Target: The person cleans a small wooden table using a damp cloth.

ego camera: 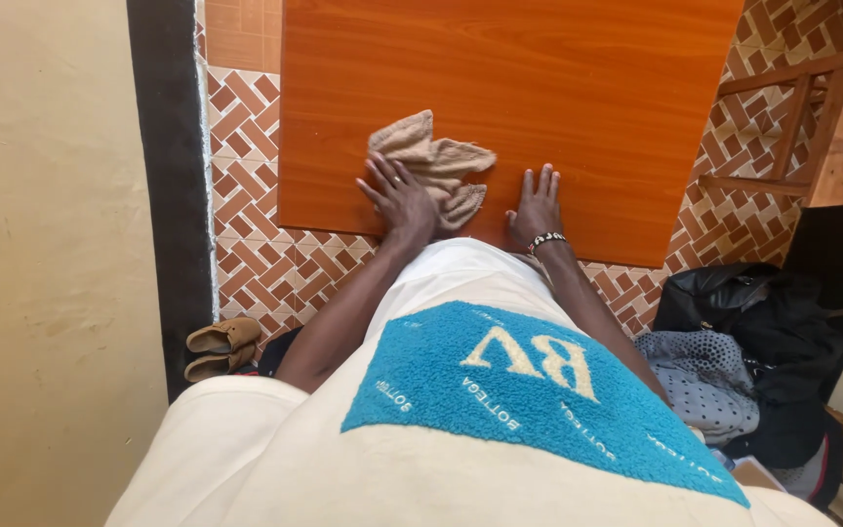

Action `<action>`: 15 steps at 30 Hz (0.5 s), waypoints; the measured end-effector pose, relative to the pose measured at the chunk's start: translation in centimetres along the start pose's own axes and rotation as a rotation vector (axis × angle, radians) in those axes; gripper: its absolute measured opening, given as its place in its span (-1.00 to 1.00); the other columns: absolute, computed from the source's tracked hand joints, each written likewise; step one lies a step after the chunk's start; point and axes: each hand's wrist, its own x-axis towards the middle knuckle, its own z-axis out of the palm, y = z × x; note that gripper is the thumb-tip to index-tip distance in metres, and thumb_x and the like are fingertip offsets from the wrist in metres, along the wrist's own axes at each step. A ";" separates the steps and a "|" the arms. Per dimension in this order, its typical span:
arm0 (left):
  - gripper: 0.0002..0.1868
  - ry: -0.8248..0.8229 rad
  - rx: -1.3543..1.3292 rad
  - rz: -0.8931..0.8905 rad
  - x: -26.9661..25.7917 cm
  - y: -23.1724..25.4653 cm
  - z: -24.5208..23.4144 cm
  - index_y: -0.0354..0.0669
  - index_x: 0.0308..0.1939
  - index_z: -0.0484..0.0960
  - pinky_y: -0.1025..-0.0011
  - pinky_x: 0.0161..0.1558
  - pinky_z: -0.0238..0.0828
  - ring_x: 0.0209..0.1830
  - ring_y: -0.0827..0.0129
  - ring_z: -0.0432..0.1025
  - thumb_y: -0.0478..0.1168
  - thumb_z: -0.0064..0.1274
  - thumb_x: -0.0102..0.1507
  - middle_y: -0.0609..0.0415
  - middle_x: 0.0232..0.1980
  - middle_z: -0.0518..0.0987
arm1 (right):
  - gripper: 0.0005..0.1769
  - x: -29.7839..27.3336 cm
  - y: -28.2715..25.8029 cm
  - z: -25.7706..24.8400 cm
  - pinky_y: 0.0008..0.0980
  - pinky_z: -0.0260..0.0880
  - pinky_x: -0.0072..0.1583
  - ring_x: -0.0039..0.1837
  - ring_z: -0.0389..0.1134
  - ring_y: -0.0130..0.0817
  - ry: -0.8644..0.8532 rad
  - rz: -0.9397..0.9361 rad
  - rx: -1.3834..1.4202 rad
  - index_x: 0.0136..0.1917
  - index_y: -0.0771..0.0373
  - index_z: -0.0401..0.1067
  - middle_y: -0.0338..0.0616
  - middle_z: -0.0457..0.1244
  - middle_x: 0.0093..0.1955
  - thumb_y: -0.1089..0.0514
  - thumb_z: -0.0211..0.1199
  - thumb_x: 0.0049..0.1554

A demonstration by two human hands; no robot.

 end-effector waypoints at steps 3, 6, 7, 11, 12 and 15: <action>0.41 0.079 0.081 -0.176 4.0 -2.7 -1.9 -0.46 0.59 -0.34 -0.42 0.48 -0.74 0.64 -0.31 -0.65 0.66 -0.22 0.18 -0.47 0.60 -0.56 | 0.02 0.5 0.5 0.8 0.05 -0.14 0.58 0.70 -0.46 0.17 -0.018 0.013 0.044 0.67 0.26 -0.18 0.24 -0.45 0.71 0.00 0.33 0.15; 0.50 0.061 0.072 -0.334 5.5 -4.8 -6.5 -0.49 0.61 -0.31 -0.36 0.49 -0.70 0.63 -0.30 -0.65 0.66 -0.11 0.08 -0.48 0.59 -0.56 | -0.01 0.9 1.1 1.2 0.01 -0.19 0.60 0.71 -0.45 0.20 -0.016 -0.006 0.100 0.65 0.28 -0.15 0.27 -0.43 0.71 -0.01 0.32 0.16; 0.51 0.084 0.125 -0.287 5.3 -5.4 -8.1 -0.53 0.61 -0.29 -0.24 0.54 -0.64 0.66 -0.26 -0.62 0.64 -0.06 0.07 -0.47 0.63 -0.54 | -0.01 1.0 1.0 1.5 0.00 -0.23 0.62 0.71 -0.45 0.21 -0.002 -0.002 0.082 0.64 0.30 -0.14 0.29 -0.43 0.71 -0.02 0.32 0.17; 0.31 0.231 0.225 -0.005 10.4 -12.3 -7.2 -0.57 0.59 -0.22 -0.01 0.68 -0.52 0.70 -0.24 -0.54 0.45 0.00 0.25 -0.52 0.67 -0.45 | 0.01 0.9 0.6 1.8 0.01 -0.30 0.64 0.69 -0.46 0.29 0.014 0.001 0.049 0.64 0.37 -0.15 0.40 -0.44 0.69 -0.03 0.34 0.18; 0.31 0.223 0.225 -0.010 9.6 -12.6 -7.3 -0.57 0.59 -0.22 -0.01 0.68 -0.52 0.70 -0.24 -0.54 0.45 0.00 0.25 -0.52 0.67 -0.45 | 0.01 1.1 0.9 2.5 0.01 -0.30 0.64 0.69 -0.46 0.29 0.005 0.000 0.049 0.64 0.37 -0.15 0.40 -0.44 0.69 -0.03 0.34 0.18; 0.22 0.214 0.136 0.053 8.7 -14.6 -5.1 -0.58 0.56 -0.28 -0.10 0.60 -0.54 0.66 -0.28 -0.54 0.42 -0.12 0.33 -0.51 0.61 -0.46 | 0.03 1.9 0.5 3.0 0.08 -0.26 0.61 0.69 -0.48 0.30 0.049 -0.009 0.022 0.65 0.35 -0.18 0.39 -0.47 0.68 -0.03 0.33 0.16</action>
